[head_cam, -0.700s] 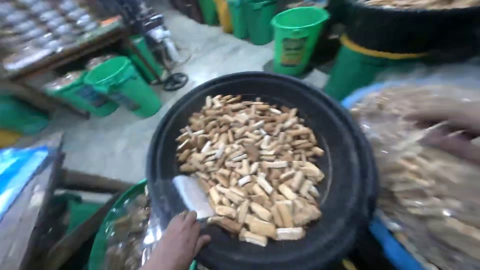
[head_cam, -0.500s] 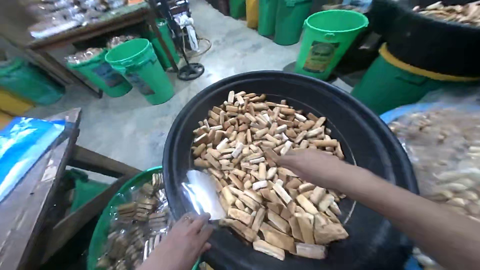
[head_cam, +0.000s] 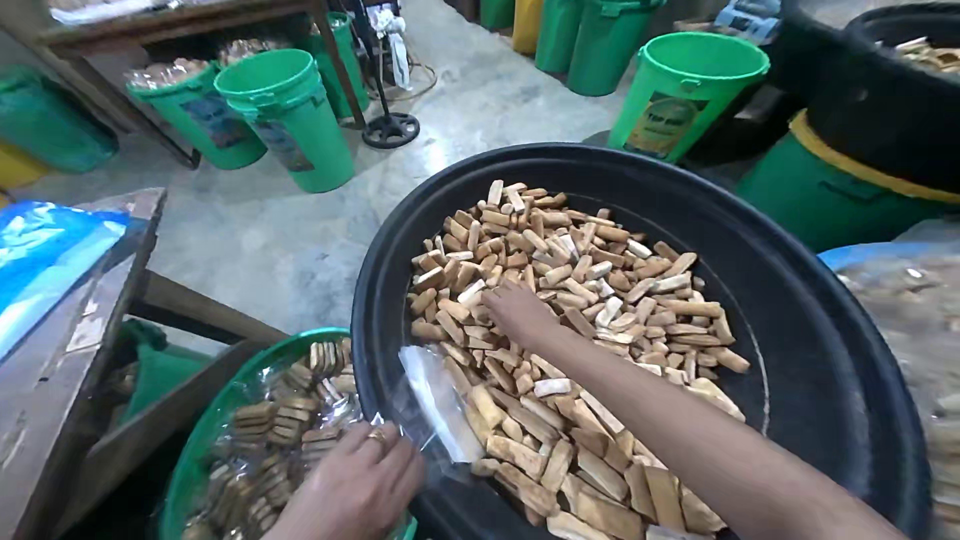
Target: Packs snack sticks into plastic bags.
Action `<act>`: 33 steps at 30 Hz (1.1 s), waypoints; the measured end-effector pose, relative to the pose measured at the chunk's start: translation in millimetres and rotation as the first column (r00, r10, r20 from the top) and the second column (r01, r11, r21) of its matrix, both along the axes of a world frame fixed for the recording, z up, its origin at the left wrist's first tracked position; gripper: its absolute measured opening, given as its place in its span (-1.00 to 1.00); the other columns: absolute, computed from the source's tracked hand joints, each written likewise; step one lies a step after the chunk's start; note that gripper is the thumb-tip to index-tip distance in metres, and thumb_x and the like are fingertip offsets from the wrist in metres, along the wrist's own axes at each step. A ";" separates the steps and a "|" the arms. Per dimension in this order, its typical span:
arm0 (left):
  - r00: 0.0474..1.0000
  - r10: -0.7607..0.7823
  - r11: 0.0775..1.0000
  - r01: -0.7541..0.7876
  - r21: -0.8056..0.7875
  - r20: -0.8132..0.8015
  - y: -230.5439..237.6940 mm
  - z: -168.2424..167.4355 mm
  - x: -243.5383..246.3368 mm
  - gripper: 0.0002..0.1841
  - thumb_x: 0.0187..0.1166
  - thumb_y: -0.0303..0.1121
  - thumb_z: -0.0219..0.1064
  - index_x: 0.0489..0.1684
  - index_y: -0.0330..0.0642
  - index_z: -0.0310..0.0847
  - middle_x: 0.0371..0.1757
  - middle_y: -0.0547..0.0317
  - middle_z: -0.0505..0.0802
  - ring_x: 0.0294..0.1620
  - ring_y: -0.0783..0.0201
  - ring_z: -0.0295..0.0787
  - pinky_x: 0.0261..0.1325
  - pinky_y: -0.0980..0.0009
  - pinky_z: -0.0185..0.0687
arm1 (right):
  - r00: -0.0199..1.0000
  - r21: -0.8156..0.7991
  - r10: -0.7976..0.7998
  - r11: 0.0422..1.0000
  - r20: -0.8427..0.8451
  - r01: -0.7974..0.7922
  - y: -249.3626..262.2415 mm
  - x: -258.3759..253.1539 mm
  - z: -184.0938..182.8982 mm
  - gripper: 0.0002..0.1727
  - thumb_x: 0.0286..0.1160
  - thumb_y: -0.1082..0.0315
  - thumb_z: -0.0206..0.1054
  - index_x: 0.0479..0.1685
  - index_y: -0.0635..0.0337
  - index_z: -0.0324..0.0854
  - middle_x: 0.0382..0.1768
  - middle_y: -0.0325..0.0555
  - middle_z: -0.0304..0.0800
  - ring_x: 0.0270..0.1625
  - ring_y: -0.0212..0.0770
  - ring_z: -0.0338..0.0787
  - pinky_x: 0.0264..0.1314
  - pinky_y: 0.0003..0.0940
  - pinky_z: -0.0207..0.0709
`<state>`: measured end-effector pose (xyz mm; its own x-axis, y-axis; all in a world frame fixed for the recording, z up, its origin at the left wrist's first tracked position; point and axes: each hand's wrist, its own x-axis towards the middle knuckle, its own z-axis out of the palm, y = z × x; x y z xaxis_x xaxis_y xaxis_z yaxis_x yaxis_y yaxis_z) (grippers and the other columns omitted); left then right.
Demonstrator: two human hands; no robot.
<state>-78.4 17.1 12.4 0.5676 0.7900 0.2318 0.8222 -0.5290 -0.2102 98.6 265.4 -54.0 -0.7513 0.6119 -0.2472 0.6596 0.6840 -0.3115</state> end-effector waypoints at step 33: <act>0.595 0.594 0.648 0.044 -0.760 0.541 4.1 15.2 61.5 -0.75 0.70 -0.49 0.15 -0.24 -0.50 0.73 -0.26 -0.16 0.80 -0.22 0.05 0.79 -0.02 0.09 0.71 | 0.936 -0.670 -0.353 0.696 -0.004 0.260 -14.5 156.7 29.3 -0.45 0.95 0.24 -0.18 0.85 0.15 0.00 0.24 0.28 0.66 -0.06 -0.02 0.77 0.06 -0.09 0.63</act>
